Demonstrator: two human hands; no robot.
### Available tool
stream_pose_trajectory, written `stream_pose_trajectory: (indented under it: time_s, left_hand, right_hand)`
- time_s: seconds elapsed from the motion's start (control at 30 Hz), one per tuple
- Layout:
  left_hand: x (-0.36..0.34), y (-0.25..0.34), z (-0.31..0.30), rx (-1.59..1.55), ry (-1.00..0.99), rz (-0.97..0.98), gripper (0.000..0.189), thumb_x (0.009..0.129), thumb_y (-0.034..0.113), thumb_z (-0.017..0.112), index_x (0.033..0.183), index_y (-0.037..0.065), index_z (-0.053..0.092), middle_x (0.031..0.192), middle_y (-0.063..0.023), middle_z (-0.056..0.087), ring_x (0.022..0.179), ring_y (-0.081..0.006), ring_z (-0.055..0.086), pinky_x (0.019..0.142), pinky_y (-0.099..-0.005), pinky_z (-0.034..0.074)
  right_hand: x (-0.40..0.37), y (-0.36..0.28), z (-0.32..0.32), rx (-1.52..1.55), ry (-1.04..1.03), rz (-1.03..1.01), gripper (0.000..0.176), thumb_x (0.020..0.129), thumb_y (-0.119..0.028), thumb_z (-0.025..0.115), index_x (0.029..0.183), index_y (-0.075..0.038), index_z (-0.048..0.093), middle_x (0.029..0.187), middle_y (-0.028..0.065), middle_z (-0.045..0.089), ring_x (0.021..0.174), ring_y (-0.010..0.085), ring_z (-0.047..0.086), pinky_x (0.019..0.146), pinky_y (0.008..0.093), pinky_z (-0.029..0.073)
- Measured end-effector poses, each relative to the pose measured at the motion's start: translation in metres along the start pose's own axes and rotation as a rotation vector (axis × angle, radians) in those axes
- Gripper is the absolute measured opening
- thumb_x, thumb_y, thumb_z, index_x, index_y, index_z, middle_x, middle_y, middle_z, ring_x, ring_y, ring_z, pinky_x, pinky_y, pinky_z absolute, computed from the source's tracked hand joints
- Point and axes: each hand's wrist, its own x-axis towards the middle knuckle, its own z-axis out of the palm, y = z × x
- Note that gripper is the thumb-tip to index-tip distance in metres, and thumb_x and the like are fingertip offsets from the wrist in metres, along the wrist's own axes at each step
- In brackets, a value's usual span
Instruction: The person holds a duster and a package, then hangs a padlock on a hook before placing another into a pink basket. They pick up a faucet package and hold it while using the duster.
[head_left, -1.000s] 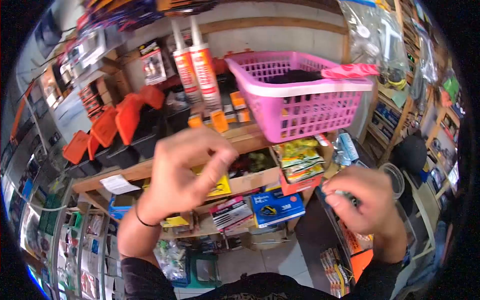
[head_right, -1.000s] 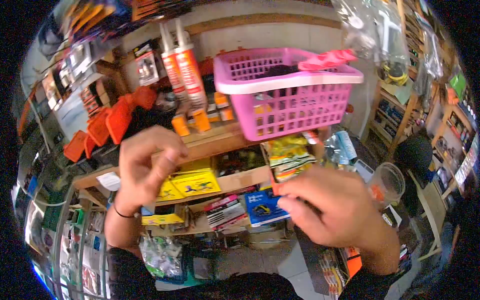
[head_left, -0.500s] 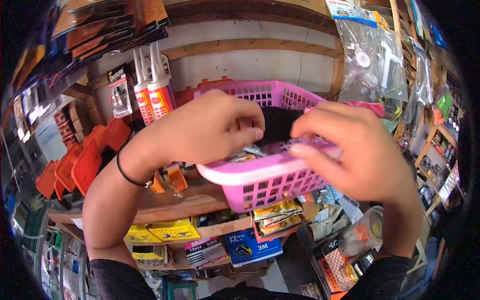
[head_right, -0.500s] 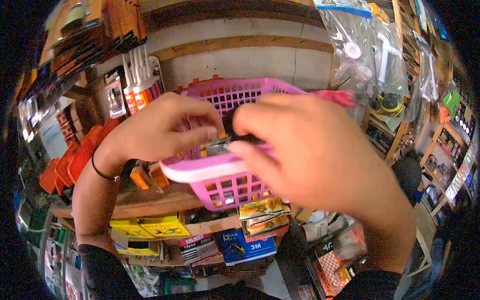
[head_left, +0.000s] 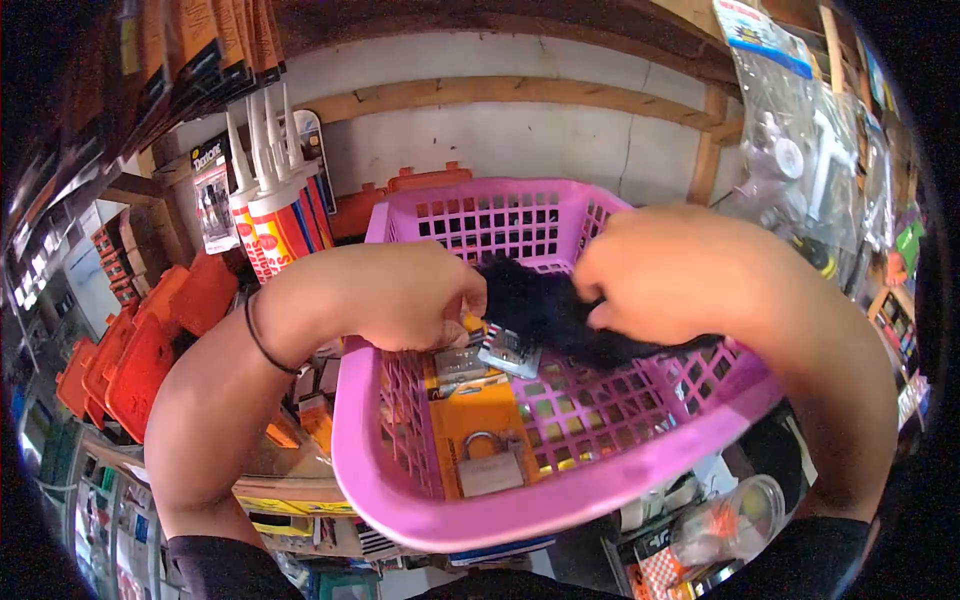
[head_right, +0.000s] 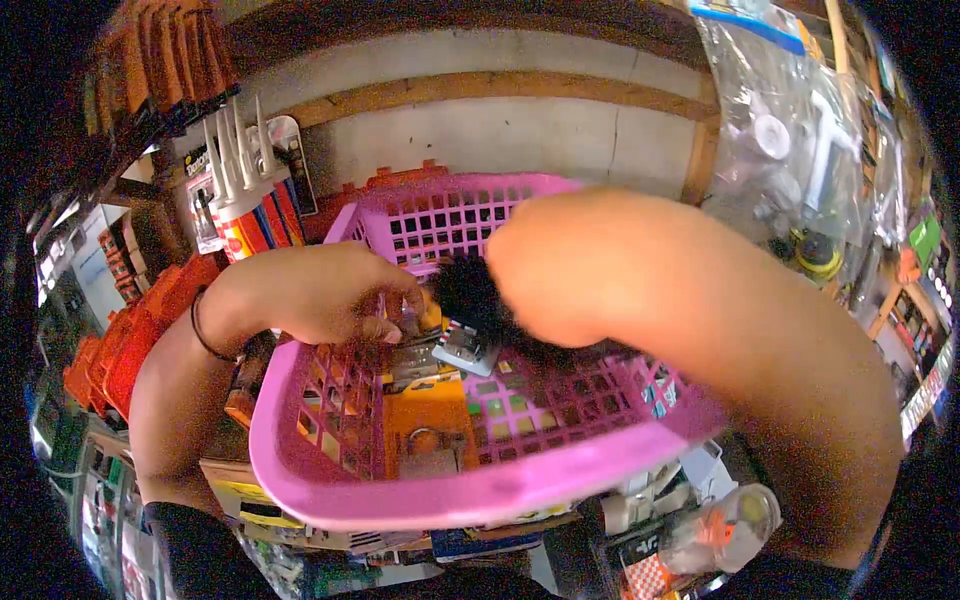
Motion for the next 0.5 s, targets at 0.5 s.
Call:
stream_pose_trajectory:
  time_s: [0.5]
  left_hand:
    - [0.034,-0.028,0.015,0.156,-0.154,-0.129,0.018,0.057,0.015,0.059,0.067,0.000,0.061,0.064,-0.0225,0.055,0.059,-0.0331,0.058,0.055,-0.0392,0.045]
  right_hand:
    - [0.096,-0.064,0.073,0.174,-0.222,-0.728,0.030,0.075,-0.031,0.057,0.079,-0.002,0.062,0.089,0.0145,0.061,0.084,0.0296,0.058,0.074,0.0385,0.047]
